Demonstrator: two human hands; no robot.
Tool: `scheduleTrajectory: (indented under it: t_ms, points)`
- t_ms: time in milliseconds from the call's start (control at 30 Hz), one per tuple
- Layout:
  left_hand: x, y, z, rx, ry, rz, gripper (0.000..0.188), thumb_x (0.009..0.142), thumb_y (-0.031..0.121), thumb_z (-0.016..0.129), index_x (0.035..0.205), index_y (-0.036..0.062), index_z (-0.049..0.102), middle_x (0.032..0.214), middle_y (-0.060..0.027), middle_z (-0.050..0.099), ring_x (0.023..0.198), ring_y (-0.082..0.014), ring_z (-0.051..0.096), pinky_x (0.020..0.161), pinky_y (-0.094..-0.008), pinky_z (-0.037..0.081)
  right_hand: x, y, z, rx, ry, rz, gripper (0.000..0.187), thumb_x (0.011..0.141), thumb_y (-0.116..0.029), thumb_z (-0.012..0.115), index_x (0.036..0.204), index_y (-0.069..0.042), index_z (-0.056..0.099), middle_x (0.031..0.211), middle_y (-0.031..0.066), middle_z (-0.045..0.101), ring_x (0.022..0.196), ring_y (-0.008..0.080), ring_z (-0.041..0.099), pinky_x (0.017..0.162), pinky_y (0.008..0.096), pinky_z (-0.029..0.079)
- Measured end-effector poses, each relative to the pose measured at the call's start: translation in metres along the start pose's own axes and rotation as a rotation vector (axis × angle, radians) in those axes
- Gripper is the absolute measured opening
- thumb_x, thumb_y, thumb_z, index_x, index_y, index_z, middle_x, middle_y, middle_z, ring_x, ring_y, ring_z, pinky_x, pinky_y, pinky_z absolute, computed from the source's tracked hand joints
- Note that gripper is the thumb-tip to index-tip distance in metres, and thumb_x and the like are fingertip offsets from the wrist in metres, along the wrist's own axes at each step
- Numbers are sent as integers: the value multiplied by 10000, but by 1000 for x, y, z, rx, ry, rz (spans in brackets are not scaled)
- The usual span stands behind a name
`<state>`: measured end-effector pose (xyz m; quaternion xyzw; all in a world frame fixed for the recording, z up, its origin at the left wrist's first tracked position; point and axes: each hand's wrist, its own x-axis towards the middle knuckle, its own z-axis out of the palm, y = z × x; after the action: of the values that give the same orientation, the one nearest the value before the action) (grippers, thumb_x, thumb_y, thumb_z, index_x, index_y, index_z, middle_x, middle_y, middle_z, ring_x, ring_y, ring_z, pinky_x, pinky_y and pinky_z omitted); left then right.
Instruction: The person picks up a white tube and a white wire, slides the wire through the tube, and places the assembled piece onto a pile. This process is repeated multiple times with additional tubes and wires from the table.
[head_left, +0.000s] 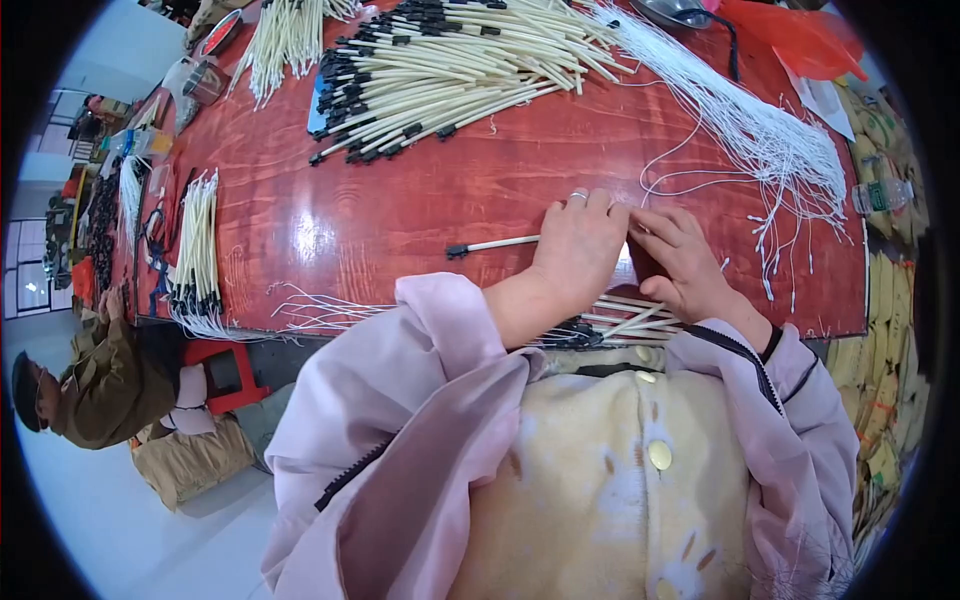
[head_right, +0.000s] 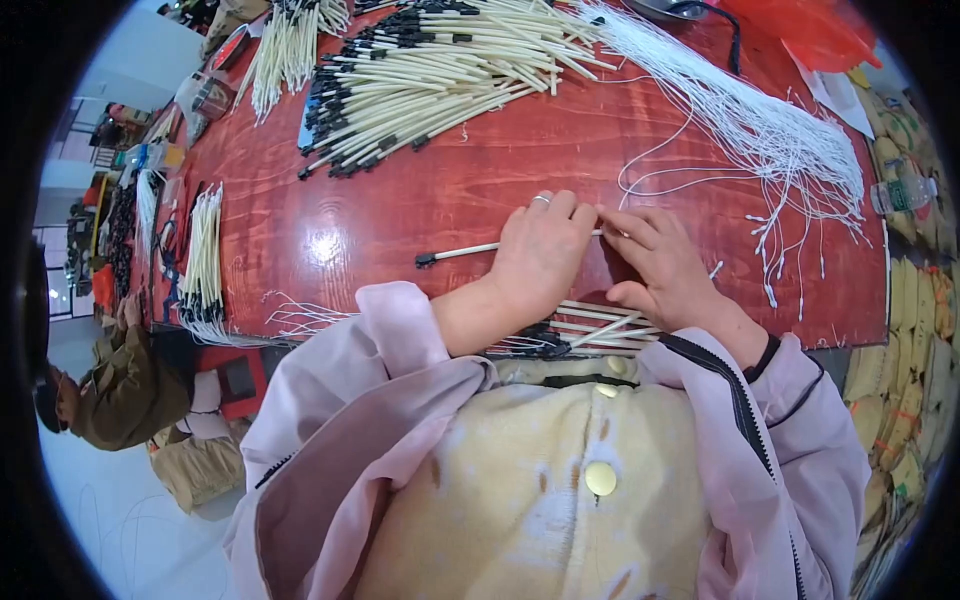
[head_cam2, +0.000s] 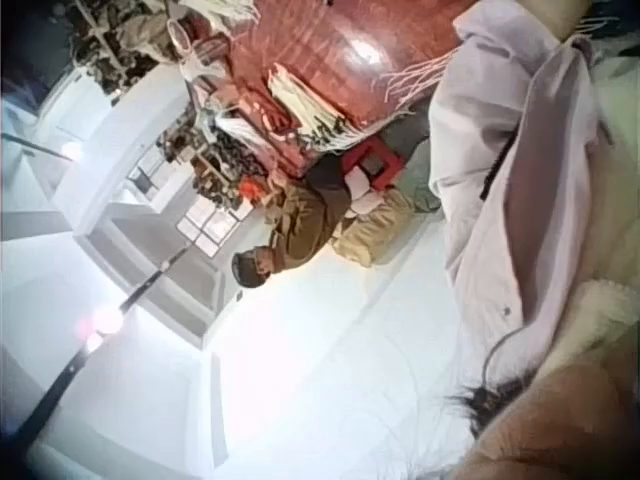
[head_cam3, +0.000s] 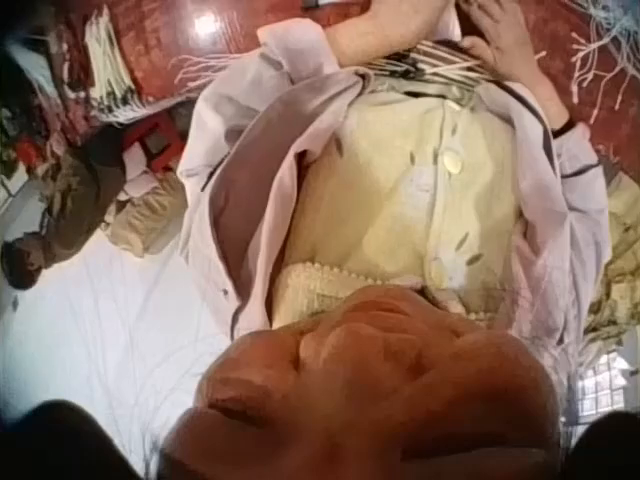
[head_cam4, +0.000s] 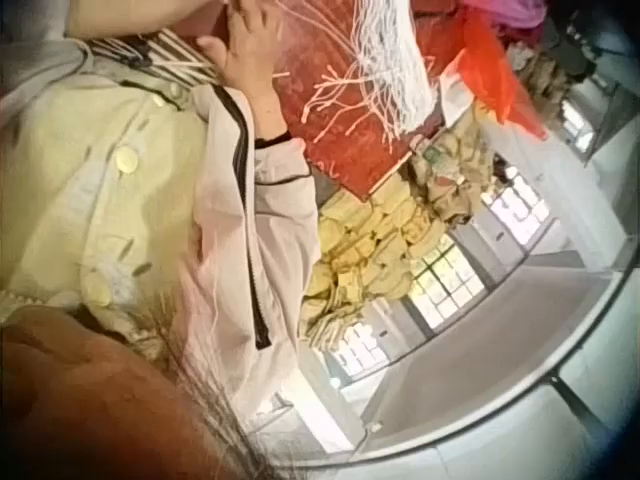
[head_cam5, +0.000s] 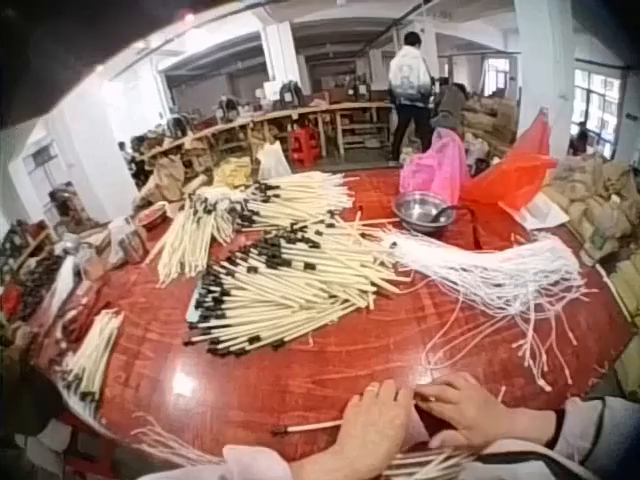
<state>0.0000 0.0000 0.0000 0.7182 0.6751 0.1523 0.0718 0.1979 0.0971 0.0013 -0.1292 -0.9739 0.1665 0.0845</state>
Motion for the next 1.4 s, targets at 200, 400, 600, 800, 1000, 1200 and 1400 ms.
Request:
scheduleTrajectory:
  t_ms: [200,400,600,800,1000,1200,1400]
  points:
    - [2,1,-3,80,80,9,301,794,95,682,1075,39,593,1014,-115,585,1008,-304,624,804,-422,528,5,-4,3,70,40,54,923,948,-756,365,1415,21,539,1492,189,490,1297,411,474,1107,519,358]
    - [11,7,-3,133,74,61,218,846,130,653,1048,60,610,983,-97,622,984,-271,647,786,-409,510,4,-10,1,18,207,108,924,946,-748,384,1467,10,475,1494,198,477,1278,415,482,1100,506,368]
    - [8,-9,-2,-240,195,8,171,894,116,628,1054,58,604,911,-164,629,871,-364,661,771,-485,523,15,-9,-19,37,318,183,717,834,-353,783,1418,-31,520,1421,181,528,1254,378,516,1079,462,403]
    - [9,-3,-9,-334,137,2,128,952,146,622,1067,91,623,916,-160,625,817,-390,655,690,-499,530,20,-9,-19,37,373,160,459,774,-159,810,1190,-49,649,1251,109,639,1107,314,586,967,428,444]
    - [8,-4,-13,-453,154,19,117,946,126,632,1052,78,629,894,-167,608,818,-409,634,694,-495,513,27,-5,-21,-17,322,54,113,804,-86,761,889,-44,699,1021,42,708,929,263,615,837,399,450]
    - [8,-5,-11,-504,182,50,112,932,103,635,1032,53,635,893,-175,614,810,-406,634,687,-480,511,27,-7,-23,52,370,15,77,812,-73,748,866,-43,703,984,53,712,892,265,625,828,398,462]
    - [9,-6,-13,-541,187,87,121,923,122,620,1030,65,633,923,-174,634,815,-422,649,689,-518,532,28,-6,-25,72,390,-9,92,815,-60,742,899,-39,710,1008,69,721,889,269,638,830,397,475]
